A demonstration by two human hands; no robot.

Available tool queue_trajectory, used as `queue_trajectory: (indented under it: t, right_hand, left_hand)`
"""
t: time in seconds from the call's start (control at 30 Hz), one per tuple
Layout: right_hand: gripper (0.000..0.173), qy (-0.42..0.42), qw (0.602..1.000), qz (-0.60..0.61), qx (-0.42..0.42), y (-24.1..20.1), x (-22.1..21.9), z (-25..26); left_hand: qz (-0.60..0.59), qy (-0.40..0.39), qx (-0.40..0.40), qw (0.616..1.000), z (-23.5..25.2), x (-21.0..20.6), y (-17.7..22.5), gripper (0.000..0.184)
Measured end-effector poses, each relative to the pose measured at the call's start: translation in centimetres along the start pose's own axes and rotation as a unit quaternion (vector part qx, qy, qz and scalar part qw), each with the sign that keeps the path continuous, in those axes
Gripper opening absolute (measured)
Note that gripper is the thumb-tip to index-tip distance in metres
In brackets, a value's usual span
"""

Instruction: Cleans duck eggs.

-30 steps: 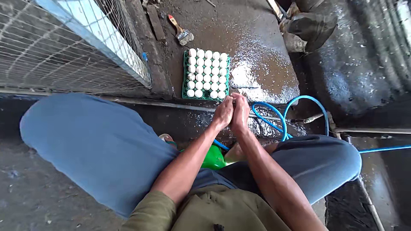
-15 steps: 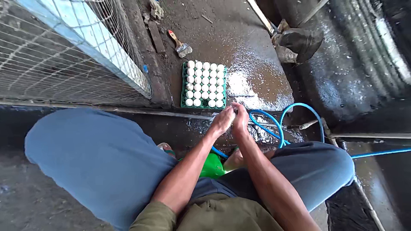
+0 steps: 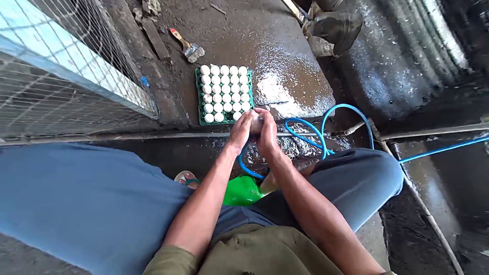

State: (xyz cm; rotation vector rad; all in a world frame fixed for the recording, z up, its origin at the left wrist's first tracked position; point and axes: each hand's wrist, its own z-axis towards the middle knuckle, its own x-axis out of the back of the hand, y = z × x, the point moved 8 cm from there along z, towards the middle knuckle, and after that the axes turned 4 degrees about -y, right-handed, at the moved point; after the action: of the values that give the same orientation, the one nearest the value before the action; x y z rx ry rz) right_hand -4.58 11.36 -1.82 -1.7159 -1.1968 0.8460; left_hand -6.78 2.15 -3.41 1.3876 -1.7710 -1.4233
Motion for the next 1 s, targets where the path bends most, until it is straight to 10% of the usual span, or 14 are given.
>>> queue_trajectory:
  t: [0.53, 0.7, 0.9, 1.0]
  right_hand:
    - [0.039, 0.060, 0.997, -0.006, 0.058, -0.4, -0.1, -1.1]
    - [0.043, 0.035, 0.987, 0.116, -0.109, 1.6, 1.0, 2.8]
    - [0.046, 0.043, 0.989, -0.088, 0.108, -2.1, 0.1, 0.4]
    - [0.039, 0.051, 0.998, -0.022, 0.000, 0.4, 0.5, 1.5]
  left_hand:
    - [0.052, 0.071, 0.016, 0.996, -0.4, -0.9, 0.5, 0.044]
    - [0.053, 0.021, 0.035, 0.998, -0.2, -0.8, -0.5, 0.036]
    - [0.074, 0.030, -0.003, 0.997, -0.8, -0.8, 1.3, 0.066]
    - [0.106, 0.037, 0.032, 0.993, -0.6, -0.4, 0.0, 0.069]
